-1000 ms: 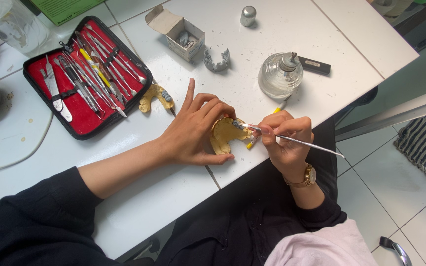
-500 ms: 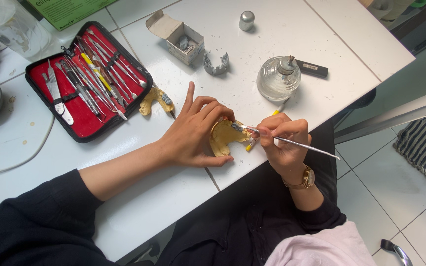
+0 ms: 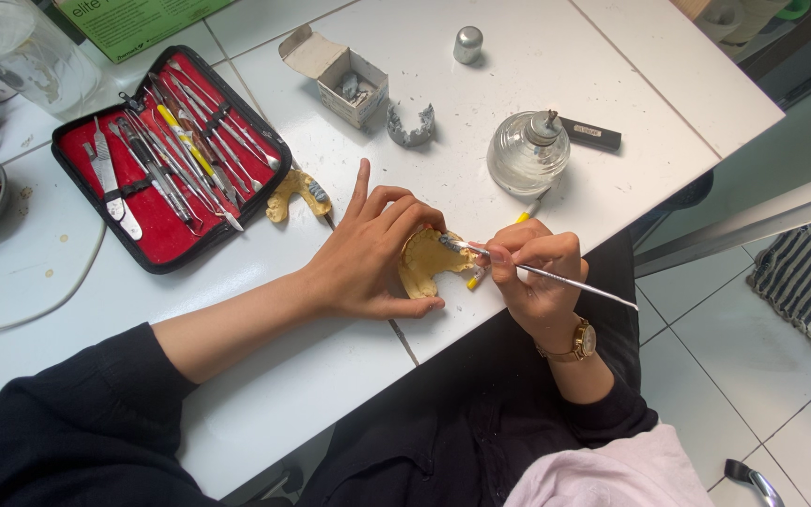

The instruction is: The person holds a dental cast with a denture setup and uses a yellow pencil to mark the wax, then heats a wax carving instrument over an alcohol lamp flame and carves and shapes the wax around the denture teeth, repositioning the cast and reheating the instrument as they work.

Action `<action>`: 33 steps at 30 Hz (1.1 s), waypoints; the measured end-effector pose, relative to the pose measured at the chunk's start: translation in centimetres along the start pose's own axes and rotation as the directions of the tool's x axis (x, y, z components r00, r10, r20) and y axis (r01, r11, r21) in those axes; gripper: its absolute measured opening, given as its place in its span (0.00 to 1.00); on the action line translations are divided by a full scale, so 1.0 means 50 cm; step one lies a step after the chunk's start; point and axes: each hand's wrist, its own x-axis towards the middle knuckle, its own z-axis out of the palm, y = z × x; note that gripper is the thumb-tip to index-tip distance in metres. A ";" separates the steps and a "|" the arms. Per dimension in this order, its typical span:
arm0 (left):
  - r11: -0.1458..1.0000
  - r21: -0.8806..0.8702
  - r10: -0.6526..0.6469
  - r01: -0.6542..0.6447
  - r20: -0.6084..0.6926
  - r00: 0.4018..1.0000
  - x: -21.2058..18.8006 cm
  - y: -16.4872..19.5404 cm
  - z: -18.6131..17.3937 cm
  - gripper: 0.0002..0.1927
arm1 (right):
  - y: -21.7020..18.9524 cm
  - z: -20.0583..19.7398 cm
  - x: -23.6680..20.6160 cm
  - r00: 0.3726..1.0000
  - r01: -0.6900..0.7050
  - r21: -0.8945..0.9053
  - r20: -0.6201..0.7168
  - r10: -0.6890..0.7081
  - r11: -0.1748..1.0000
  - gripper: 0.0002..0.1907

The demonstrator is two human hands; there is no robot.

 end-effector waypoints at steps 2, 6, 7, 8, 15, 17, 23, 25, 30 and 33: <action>1.000 -0.003 0.000 0.000 -0.002 1.000 0.000 0.000 0.001 0.43 | 0.001 0.000 0.000 1.000 0.012 0.007 0.010 -0.012 1.000 0.14; 1.000 -0.011 -0.001 0.001 -0.006 1.000 0.001 0.000 0.001 0.43 | 0.003 0.001 0.001 1.000 0.028 -0.038 0.004 -0.028 0.999 0.14; 1.000 -0.009 -0.003 0.003 -0.005 1.000 0.000 0.000 0.001 0.43 | 0.003 0.002 0.001 0.999 0.032 -0.047 0.008 -0.032 0.998 0.14; 1.000 -0.008 -0.004 0.004 -0.004 1.000 0.000 0.000 0.001 0.43 | 0.002 0.002 0.001 0.999 0.037 -0.056 0.013 -0.037 0.998 0.14; 1.000 -0.024 -0.007 0.006 -0.018 1.000 0.000 -0.001 0.001 0.45 | -0.002 0.005 0.003 0.999 0.049 -0.070 0.022 -0.047 0.996 0.14; 0.999 -0.041 -0.008 0.007 -0.019 1.000 -0.001 -0.001 0.000 0.45 | -0.003 0.006 0.003 0.996 0.086 -0.097 0.040 -0.082 0.992 0.14; 0.999 -0.046 -0.017 0.015 -0.035 0.999 0.000 -0.002 0.002 0.47 | -0.003 0.006 0.003 0.994 0.107 -0.123 0.049 -0.101 0.987 0.14; 0.999 -0.047 -0.018 0.016 -0.041 0.999 0.000 -0.002 0.002 0.48 | -0.002 0.006 0.004 0.990 0.130 -0.118 0.067 -0.122 0.985 0.14; 0.999 -0.034 -0.006 0.004 -0.051 0.999 0.001 -0.003 0.003 0.49 | 0.000 0.006 0.004 0.991 0.126 -0.113 0.050 -0.121 0.986 0.15; 0.999 -0.051 -0.016 0.013 -0.055 0.998 0.001 -0.002 0.002 0.50 | -0.003 0.004 0.004 0.983 0.167 -0.132 0.105 -0.154 0.977 0.15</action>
